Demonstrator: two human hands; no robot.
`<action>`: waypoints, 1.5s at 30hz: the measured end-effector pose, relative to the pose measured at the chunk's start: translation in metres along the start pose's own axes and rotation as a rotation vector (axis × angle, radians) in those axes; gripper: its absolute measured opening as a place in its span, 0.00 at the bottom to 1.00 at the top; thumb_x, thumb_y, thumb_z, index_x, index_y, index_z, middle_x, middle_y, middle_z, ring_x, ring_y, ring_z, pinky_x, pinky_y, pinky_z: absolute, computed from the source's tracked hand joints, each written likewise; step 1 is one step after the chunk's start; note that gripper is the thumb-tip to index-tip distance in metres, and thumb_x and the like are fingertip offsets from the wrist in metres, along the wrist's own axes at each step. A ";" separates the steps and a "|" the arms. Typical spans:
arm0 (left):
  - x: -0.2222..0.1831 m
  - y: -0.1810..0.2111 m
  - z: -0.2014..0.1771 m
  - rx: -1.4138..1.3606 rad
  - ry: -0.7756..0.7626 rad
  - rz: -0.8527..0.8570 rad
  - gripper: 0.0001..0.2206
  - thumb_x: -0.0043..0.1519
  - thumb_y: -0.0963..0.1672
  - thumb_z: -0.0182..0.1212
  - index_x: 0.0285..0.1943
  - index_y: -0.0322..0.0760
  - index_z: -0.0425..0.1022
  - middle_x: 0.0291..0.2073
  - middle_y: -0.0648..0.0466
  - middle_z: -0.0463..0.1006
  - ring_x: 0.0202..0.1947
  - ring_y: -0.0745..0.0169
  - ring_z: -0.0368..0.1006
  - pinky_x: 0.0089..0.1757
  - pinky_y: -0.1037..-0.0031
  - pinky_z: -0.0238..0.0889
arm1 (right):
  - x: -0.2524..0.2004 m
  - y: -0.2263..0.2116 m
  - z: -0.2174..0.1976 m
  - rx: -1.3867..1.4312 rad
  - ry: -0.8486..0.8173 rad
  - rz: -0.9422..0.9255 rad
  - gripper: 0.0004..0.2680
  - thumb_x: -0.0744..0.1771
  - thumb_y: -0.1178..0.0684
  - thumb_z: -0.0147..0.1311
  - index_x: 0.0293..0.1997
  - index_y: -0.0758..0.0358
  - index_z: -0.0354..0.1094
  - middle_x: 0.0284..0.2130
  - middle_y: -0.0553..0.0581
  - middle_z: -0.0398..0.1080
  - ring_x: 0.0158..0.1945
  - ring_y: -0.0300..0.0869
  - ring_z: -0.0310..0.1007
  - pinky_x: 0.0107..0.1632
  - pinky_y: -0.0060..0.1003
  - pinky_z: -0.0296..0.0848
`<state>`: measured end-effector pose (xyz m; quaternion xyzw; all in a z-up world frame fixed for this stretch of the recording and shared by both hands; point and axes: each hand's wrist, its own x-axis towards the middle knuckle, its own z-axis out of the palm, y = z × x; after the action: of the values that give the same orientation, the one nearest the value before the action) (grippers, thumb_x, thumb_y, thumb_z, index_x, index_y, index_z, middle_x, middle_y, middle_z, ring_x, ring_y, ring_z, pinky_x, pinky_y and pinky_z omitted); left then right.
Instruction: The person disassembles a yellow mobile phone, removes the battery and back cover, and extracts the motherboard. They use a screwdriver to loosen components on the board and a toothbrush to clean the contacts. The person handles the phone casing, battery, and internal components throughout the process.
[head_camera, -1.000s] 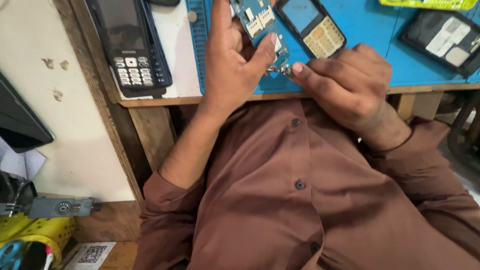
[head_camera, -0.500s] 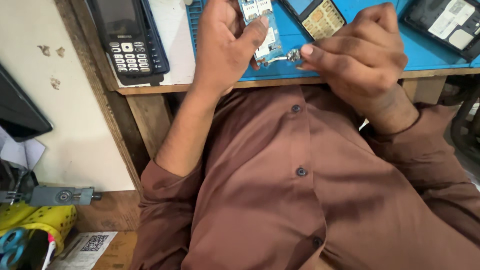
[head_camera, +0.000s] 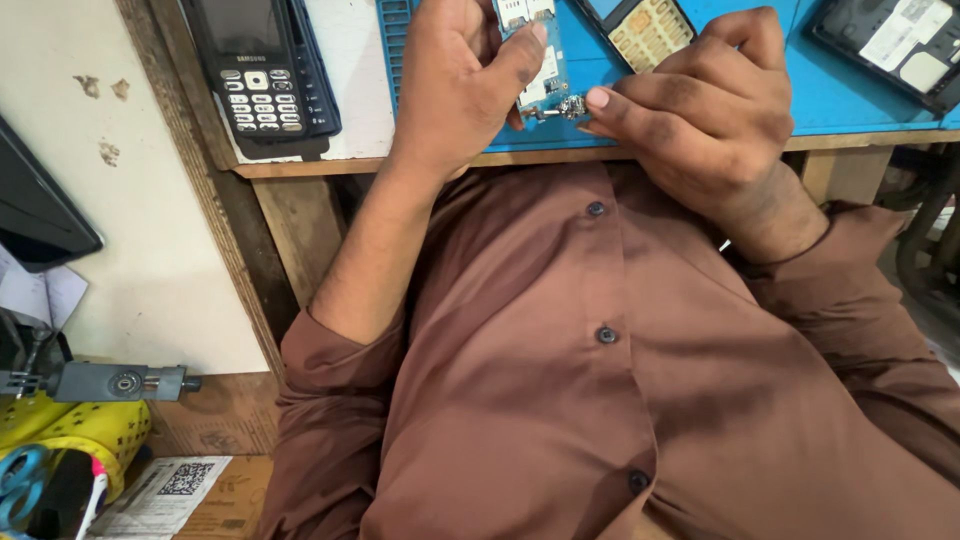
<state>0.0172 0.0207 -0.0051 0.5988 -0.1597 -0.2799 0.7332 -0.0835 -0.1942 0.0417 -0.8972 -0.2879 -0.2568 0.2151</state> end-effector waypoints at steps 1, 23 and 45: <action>0.000 0.000 0.000 0.003 -0.002 -0.007 0.05 0.71 0.38 0.60 0.48 0.27 0.68 0.31 0.56 0.76 0.26 0.73 0.73 0.25 0.78 0.69 | 0.000 0.000 0.000 -0.002 -0.003 0.001 0.07 0.68 0.56 0.67 0.50 0.61 0.76 0.37 0.47 0.76 0.38 0.40 0.70 0.51 0.40 0.60; 0.001 0.000 0.000 -0.014 -0.019 -0.022 0.04 0.70 0.38 0.59 0.48 0.27 0.69 0.32 0.56 0.76 0.27 0.73 0.73 0.25 0.78 0.70 | 0.000 0.001 0.002 -0.005 0.017 -0.005 0.07 0.68 0.57 0.68 0.49 0.62 0.76 0.38 0.50 0.76 0.39 0.42 0.71 0.48 0.39 0.62; -0.006 0.004 0.012 -0.244 0.019 0.244 0.25 0.77 0.39 0.59 0.75 0.34 0.47 0.58 0.39 0.79 0.57 0.61 0.78 0.58 0.73 0.75 | 0.010 -0.009 -0.017 -0.028 -0.017 0.198 0.11 0.67 0.62 0.75 0.50 0.63 0.76 0.37 0.52 0.73 0.36 0.45 0.68 0.44 0.39 0.61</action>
<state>0.0063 0.0157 0.0021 0.4840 -0.1889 -0.2002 0.8306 -0.0876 -0.1923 0.0630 -0.9264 -0.1960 -0.2304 0.2243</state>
